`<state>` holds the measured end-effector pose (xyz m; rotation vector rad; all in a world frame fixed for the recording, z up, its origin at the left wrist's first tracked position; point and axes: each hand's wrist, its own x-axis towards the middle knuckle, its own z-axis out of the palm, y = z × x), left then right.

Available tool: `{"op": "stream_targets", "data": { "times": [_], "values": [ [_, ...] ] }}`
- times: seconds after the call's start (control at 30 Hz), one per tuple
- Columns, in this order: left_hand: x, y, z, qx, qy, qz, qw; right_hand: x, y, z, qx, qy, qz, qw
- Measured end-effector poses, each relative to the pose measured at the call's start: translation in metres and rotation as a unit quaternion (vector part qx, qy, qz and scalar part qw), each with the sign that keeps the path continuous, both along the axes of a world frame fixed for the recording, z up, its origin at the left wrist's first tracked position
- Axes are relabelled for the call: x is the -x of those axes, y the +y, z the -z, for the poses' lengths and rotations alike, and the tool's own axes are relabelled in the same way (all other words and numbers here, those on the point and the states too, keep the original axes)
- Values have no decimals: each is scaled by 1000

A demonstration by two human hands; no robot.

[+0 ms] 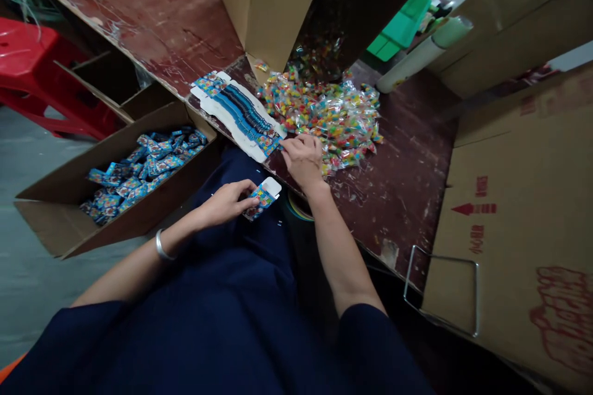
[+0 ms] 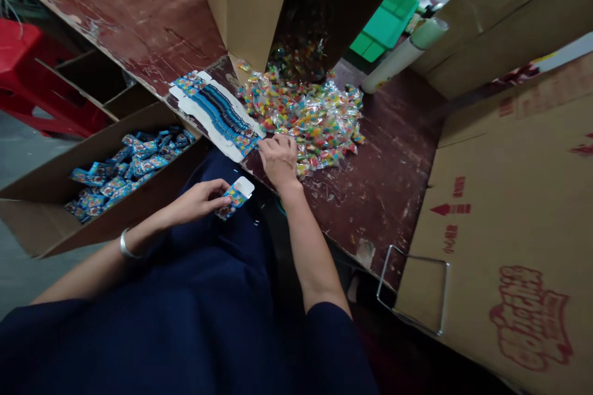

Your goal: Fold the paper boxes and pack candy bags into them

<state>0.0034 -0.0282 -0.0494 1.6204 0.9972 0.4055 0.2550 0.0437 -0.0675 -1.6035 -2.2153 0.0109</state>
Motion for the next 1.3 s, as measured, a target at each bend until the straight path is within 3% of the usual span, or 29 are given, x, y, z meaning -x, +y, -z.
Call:
{"op": "stream_targets", "data": {
  "times": [0.13, 0.23, 0.33, 0.4, 0.6, 0.8, 0.93, 1.1, 1.3],
  "values": [
    [-1, 2, 10, 23, -78, -102, 992, 5, 6, -5, -22, 145, 60, 987],
    [-3, 4, 14, 37, -119, -142, 982, 17, -15, -20, -62, 349, 92, 930],
    [-9, 4, 11, 52, -148, -153, 976, 37, -43, -34, -23, 464, 63, 883],
    [-13, 3, 8, 46, -164, -155, 973, 49, -56, -39, 10, 463, 41, 886],
    [-10, -3, 2, 7, -181, -192, 965, 51, -64, -48, -28, 306, -2, 952],
    [-7, -7, -3, -64, -115, -159, 978, 33, -52, -67, 56, 231, -100, 966],
    [-12, -8, -10, -39, -179, -170, 968, 34, -58, -62, 103, 304, -128, 939],
    [-14, -9, -19, -1, -255, -221, 941, 50, -84, -39, 95, 485, -25, 869],
    [-17, -14, -17, 30, -257, -176, 950, 64, -101, -21, 44, 478, 27, 877]
  ]
}}
